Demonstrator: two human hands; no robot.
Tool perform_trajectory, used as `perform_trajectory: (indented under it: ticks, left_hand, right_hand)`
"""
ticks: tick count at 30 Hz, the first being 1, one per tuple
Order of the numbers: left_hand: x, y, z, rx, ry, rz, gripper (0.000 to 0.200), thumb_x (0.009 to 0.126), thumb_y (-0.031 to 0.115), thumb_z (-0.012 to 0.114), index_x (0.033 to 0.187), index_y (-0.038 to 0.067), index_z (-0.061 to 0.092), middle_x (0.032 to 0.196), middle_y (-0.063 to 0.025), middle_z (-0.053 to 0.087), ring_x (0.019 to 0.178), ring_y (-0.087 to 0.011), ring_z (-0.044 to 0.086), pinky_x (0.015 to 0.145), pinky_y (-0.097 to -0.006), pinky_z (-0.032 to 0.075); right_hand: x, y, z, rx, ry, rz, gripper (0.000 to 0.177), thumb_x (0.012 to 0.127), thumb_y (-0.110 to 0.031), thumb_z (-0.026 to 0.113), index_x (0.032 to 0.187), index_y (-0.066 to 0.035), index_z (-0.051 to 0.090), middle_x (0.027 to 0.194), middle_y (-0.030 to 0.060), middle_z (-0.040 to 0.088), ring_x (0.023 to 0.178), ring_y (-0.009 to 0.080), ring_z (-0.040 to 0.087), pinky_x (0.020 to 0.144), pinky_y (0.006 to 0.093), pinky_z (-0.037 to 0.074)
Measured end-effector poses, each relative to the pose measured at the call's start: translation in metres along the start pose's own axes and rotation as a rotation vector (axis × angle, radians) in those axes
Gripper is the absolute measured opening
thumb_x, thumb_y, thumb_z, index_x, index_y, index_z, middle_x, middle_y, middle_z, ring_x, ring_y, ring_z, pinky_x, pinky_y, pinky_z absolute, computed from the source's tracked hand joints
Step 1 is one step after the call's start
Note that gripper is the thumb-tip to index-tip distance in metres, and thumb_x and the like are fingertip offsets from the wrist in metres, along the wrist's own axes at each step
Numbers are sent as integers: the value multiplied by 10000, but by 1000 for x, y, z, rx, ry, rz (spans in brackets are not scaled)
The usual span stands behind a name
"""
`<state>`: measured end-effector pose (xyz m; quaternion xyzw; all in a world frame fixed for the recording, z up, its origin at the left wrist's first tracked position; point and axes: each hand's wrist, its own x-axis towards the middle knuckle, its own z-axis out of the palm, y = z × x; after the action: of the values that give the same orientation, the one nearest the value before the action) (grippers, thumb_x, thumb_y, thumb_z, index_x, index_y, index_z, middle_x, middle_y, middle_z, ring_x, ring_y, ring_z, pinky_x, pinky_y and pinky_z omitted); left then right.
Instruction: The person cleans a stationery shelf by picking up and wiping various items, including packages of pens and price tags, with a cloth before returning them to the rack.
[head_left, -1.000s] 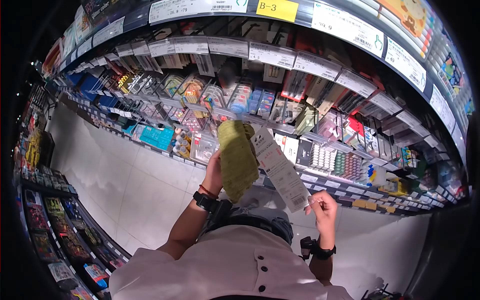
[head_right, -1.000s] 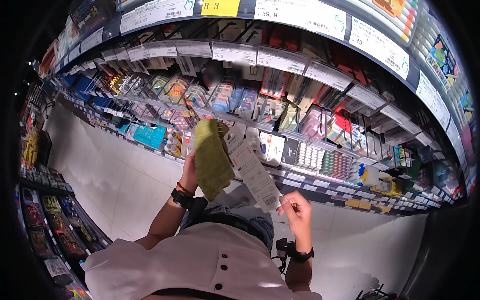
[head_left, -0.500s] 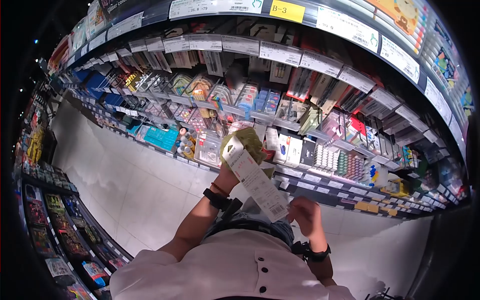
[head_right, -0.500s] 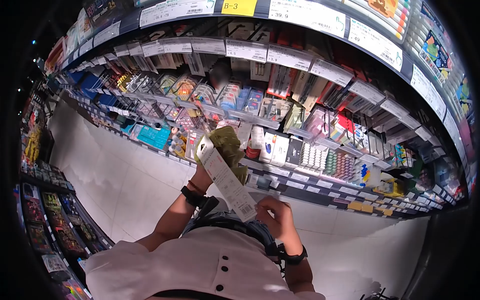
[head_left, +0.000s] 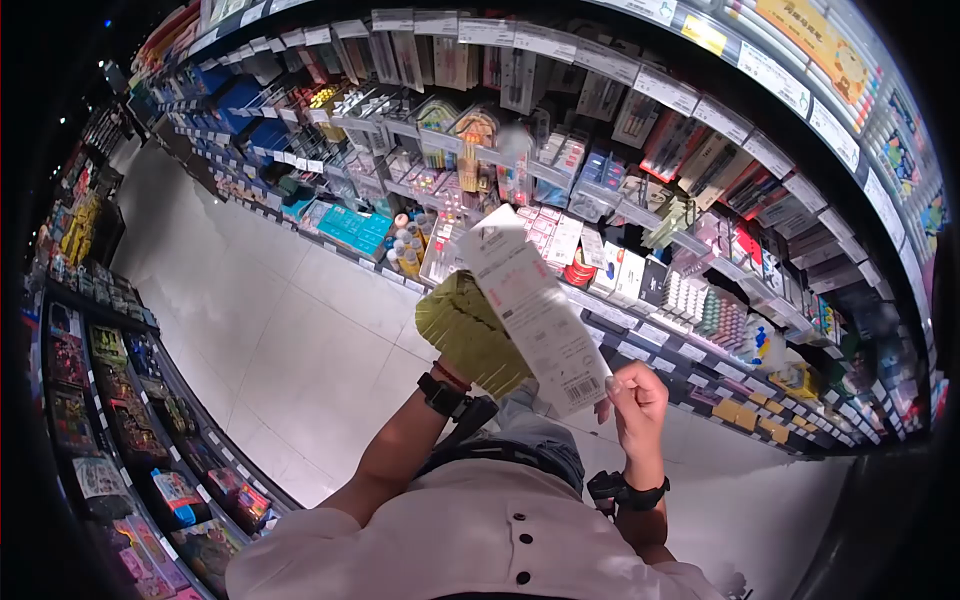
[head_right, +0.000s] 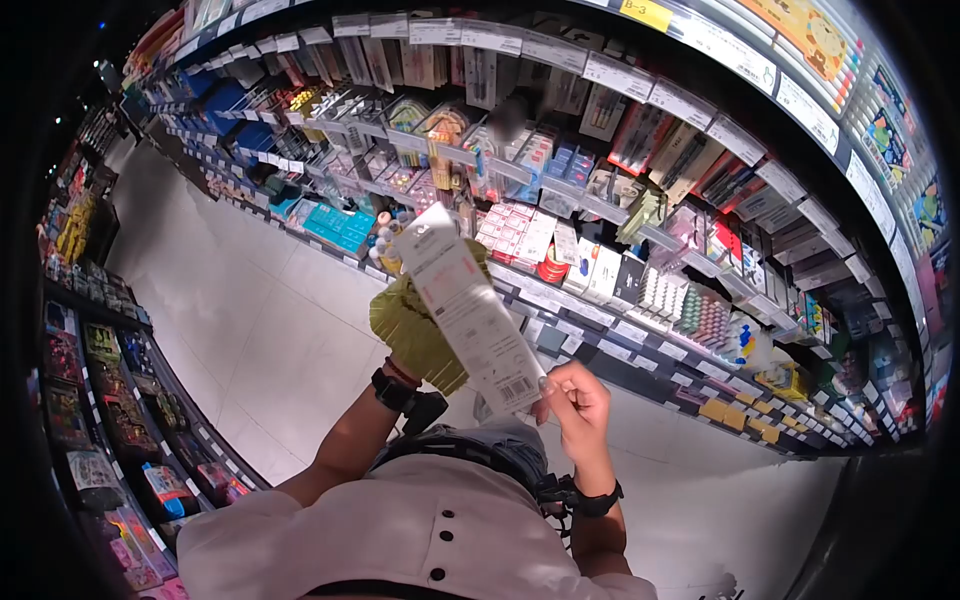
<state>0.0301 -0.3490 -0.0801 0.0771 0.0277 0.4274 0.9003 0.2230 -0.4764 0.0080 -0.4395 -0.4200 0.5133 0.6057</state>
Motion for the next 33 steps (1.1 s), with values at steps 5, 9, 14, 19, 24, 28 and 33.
perform_trajectory:
  ticks: [5, 9, 14, 19, 24, 28, 33]
  left_hand:
    - [-61, -2, 27, -111, -34, -38, 519, 864, 466, 382, 1232, 99, 391, 1160, -140, 489, 1069, -270, 483, 903, -409, 396]
    - [-93, -5, 49, -124, -47, -25, 527, 863, 471, 381, 1242, 104, 381, 1167, -140, 486, 1076, -271, 479, 907, -408, 392]
    - [-124, -22, -10, 620, 84, 371, 585, 878, 437, 381, 1322, 85, 237, 1277, -118, 385, 1147, -260, 409, 974, -381, 315]
    - [-154, -17, 1, 348, 78, 369, 525, 888, 330, 396, 1300, 32, 265, 1293, -110, 379, 1171, -227, 371, 992, -343, 275]
    - [-175, -10, -15, 976, -26, 468, 533, 907, 355, 330, 1327, 55, 193, 1363, -84, 268, 1242, -201, 267, 1039, -331, 191]
    - [-182, -17, -28, 1255, -14, 558, 529, 904, 373, 318, 1328, 76, 208, 1373, -85, 263, 1245, -186, 259, 1048, -315, 164]
    - [-180, -15, 9, 256, 183, 520, 459, 896, 310, 386, 1287, 86, 302, 1287, -81, 393, 1168, -191, 383, 998, -333, 283]
  right_hand:
    - [-30, 39, 42, -46, 68, 65, 110, 854, -83, 511, 763, -22, 495, 577, 38, 525, 479, 77, 471, 468, 195, 372]
    - [-60, 62, 60, -8, -62, 163, 104, 864, -68, 487, 769, -27, 492, 587, 30, 523, 493, 79, 479, 468, 198, 376]
    - [-93, 71, 81, -288, -21, 154, 81, 843, -53, 504, 776, -16, 478, 618, 28, 521, 519, 92, 496, 493, 224, 408]
    - [-113, 30, 122, -1061, 29, -462, 390, 646, -120, 711, 993, -68, 543, 1137, 137, 448, 1068, 253, 418, 884, 401, 348]
    - [-130, 60, 138, -1469, -256, -735, 410, 636, -163, 674, 1038, -175, 593, 1279, 105, 336, 1174, 294, 292, 958, 500, 206]
    - [-127, 69, 136, -1375, -223, -829, 221, 669, -131, 622, 885, -88, 604, 1184, 98, 450, 1103, 303, 378, 922, 492, 243]
    - [-125, 56, 124, -528, 47, -408, 105, 752, -84, 579, 815, -6, 547, 1060, 120, 508, 1022, 254, 444, 891, 363, 302]
